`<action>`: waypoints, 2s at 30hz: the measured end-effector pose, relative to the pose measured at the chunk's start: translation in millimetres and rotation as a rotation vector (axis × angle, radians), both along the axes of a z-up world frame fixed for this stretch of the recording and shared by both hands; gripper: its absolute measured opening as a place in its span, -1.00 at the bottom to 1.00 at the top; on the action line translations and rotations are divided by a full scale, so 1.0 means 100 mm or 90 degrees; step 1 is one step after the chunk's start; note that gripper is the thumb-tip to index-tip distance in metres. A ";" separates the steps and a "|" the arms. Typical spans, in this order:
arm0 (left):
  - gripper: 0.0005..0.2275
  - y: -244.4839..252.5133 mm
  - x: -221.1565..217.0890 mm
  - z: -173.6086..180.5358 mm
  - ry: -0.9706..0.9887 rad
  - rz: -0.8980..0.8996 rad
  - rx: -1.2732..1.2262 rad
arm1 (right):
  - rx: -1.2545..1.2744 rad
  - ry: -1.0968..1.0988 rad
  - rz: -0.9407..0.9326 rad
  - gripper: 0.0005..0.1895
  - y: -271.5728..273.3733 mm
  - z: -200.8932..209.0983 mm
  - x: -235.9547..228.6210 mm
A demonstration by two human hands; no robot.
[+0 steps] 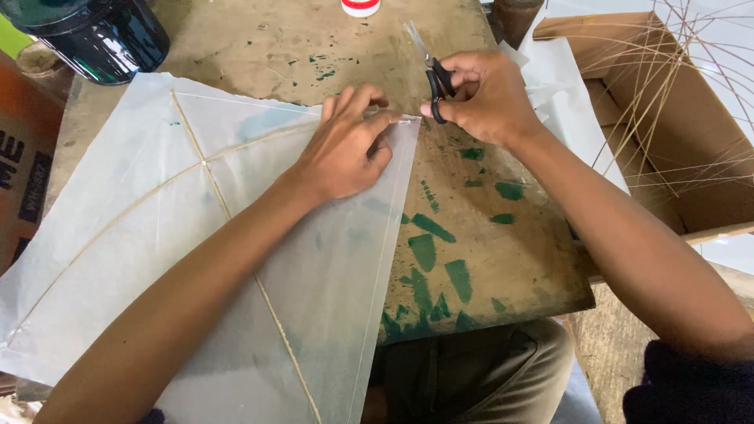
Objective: Trimming the edges of kite paper with scissors and gluing it to a bamboo frame to assemble a kite.
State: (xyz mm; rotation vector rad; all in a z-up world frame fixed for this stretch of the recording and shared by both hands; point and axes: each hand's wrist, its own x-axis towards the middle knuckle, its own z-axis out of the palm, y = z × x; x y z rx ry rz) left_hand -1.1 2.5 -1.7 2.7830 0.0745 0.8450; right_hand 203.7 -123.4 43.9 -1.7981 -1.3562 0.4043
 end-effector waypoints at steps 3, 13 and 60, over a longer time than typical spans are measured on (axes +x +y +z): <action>-0.67 0.00 0.00 0.00 -0.005 0.008 0.002 | 0.013 0.018 -0.019 -0.49 0.01 -0.07 0.04; -0.70 0.12 0.01 -0.01 0.000 0.011 -0.191 | -0.032 0.050 -0.049 -0.67 -0.06 0.14 -0.09; -0.84 0.11 -0.06 0.03 -0.224 0.052 -0.398 | -0.168 0.037 -0.213 -0.70 -0.06 0.23 -0.14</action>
